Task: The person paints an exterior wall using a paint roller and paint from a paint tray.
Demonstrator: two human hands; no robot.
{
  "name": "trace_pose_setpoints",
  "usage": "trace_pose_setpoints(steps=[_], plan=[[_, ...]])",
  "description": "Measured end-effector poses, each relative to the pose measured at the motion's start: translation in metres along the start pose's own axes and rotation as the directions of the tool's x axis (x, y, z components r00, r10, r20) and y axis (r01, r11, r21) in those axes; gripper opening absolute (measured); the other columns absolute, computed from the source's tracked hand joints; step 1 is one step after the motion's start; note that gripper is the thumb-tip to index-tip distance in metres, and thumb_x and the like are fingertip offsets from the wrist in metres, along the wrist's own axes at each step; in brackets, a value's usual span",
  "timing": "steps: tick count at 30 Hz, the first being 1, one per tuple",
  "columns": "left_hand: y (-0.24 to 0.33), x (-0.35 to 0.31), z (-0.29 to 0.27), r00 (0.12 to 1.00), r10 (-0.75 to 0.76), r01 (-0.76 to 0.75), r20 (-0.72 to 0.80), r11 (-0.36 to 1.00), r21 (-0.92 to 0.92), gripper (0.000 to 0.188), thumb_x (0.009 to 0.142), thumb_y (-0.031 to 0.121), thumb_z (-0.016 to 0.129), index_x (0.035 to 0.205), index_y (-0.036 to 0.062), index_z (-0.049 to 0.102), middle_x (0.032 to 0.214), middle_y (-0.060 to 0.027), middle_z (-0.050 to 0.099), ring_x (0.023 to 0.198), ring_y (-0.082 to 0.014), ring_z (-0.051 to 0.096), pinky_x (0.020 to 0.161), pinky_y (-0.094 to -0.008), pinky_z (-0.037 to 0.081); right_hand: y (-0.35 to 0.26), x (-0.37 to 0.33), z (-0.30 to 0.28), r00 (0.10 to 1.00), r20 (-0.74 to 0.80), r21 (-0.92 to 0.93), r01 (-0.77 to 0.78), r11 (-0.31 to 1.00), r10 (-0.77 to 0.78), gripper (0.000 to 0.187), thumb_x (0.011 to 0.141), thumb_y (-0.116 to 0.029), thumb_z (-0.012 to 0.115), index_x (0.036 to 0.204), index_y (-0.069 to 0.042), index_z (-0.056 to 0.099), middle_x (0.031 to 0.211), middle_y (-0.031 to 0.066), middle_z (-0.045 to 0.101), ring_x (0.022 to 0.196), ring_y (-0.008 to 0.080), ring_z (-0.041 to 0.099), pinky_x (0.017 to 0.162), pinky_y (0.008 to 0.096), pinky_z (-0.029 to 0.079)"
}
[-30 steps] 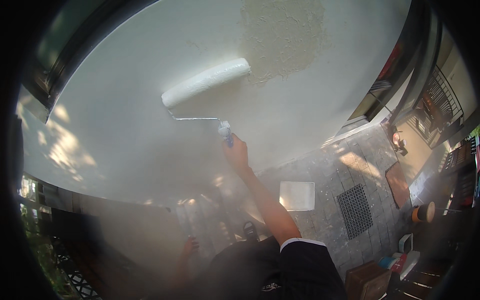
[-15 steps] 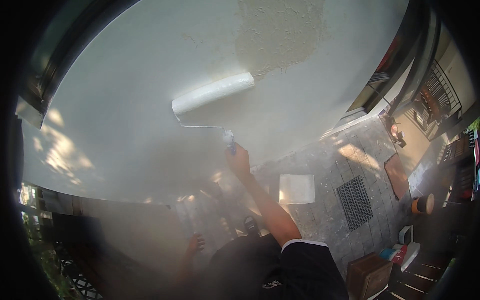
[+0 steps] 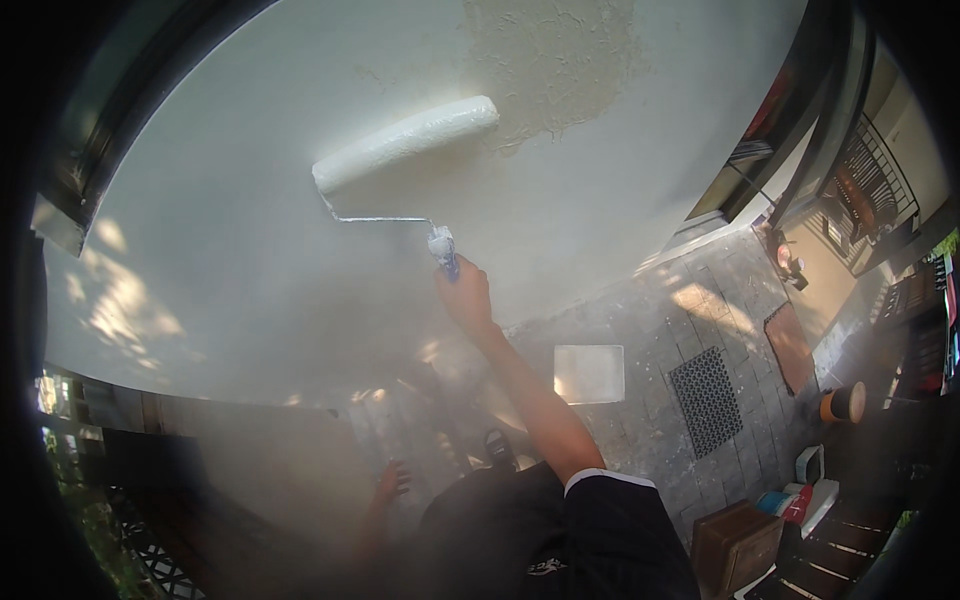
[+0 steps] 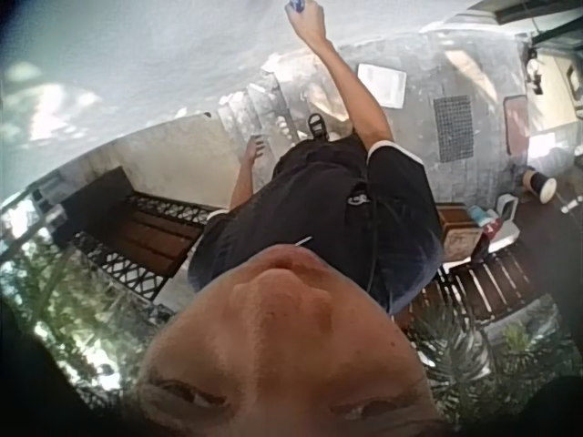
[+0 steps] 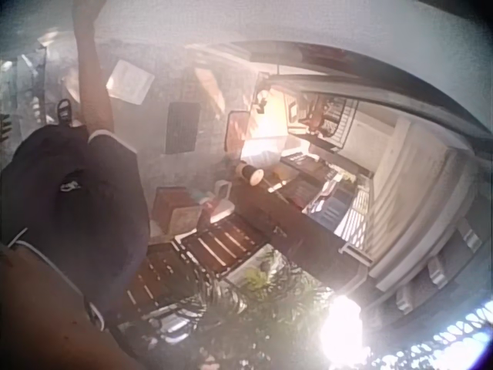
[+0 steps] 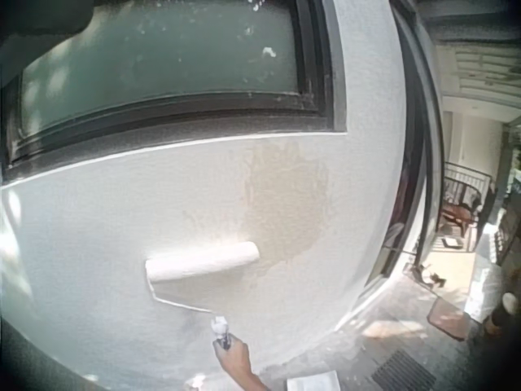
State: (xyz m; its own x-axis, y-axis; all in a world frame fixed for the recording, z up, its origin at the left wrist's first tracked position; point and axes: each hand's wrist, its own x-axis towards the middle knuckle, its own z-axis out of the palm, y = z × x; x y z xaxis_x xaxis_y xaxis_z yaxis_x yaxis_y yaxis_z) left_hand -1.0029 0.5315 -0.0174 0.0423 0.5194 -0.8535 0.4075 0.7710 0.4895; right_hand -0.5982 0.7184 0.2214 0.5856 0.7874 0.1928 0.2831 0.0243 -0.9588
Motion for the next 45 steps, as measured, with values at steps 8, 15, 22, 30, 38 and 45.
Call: trace_pose_setpoints(steps=[8,15,22,30,38,45], plan=[[-0.014,-0.011,0.002,0.998,-0.06,0.059,-0.019,0.998,-0.021,0.058,0.088,0.054,0.024,0.127,0.0144,0.04,0.117,-0.0138,0.049,0.103,-0.0288,0.051,0.087,-0.049,0.038,0.048,-0.006,0.002,1.0,-0.007,-0.058,-0.026,0.998,0.026,0.019,0.073,-0.014,0.055,0.069,0.004,0.052,0.054,0.0167,0.05,0.048,0.0249,0.048,0.05,0.0356,0.039],[-0.034,-0.011,0.001,0.995,-0.093,0.092,-0.035,0.995,-0.047,0.057,0.088,0.053,0.025,0.127,0.0147,0.04,0.118,-0.0139,0.049,0.103,-0.0284,0.051,0.087,-0.0495,0.038,0.08,-0.03,0.0,0.996,-0.023,-0.083,-0.086,0.993,0.084,0.019,0.073,-0.015,0.055,0.069,0.003,0.053,0.055,0.0174,0.05,0.049,0.0263,0.05,0.051,0.036,0.04],[-0.032,-0.009,0.008,0.996,-0.079,0.076,-0.047,0.995,-0.058,0.058,0.088,0.055,0.024,0.127,0.0149,0.04,0.117,-0.0138,0.05,0.103,-0.0298,0.051,0.087,-0.0502,0.037,0.039,0.005,-0.013,1.0,-0.009,-0.099,0.002,0.995,-0.002,0.019,0.073,-0.015,0.055,0.07,0.003,0.052,0.054,0.0165,0.049,0.047,0.0255,0.048,0.05,0.0356,0.039],[-0.014,-0.012,0.027,0.998,-0.06,0.059,-0.036,0.998,-0.034,0.056,0.089,0.053,0.023,0.126,0.0147,0.041,0.117,-0.0142,0.05,0.103,-0.0307,0.051,0.087,-0.0507,0.038,-0.008,0.026,0.001,0.998,-0.004,0.018,0.06,0.998,-0.06,0.017,0.073,-0.013,0.054,0.068,0.003,0.05,0.052,0.0154,0.047,0.046,0.0237,0.045,0.049,0.0357,0.038],[-0.024,-0.019,0.024,0.995,-0.087,0.085,-0.052,0.995,-0.045,0.056,0.089,0.052,0.024,0.126,0.0146,0.041,0.117,-0.0142,0.05,0.103,-0.031,0.051,0.088,-0.0503,0.037,0.085,-0.034,0.017,0.996,-0.041,0.051,-0.077,0.996,0.079,0.02,0.073,-0.014,0.055,0.066,0.004,0.05,0.052,0.0151,0.048,0.046,0.022,0.047,0.049,0.0348,0.038],[-0.043,-0.016,0.01,0.992,-0.117,0.114,-0.056,0.992,-0.054,0.059,0.088,0.055,0.024,0.127,0.0135,0.04,0.118,-0.0139,0.049,0.105,-0.0305,0.05,0.088,-0.0496,0.037,0.084,-0.026,0.004,0.997,-0.036,-0.017,-0.065,0.998,0.064,0.02,0.073,-0.016,0.055,0.067,0.003,0.052,0.054,0.0161,0.05,0.048,0.0239,0.049,0.05,0.036,0.039]])
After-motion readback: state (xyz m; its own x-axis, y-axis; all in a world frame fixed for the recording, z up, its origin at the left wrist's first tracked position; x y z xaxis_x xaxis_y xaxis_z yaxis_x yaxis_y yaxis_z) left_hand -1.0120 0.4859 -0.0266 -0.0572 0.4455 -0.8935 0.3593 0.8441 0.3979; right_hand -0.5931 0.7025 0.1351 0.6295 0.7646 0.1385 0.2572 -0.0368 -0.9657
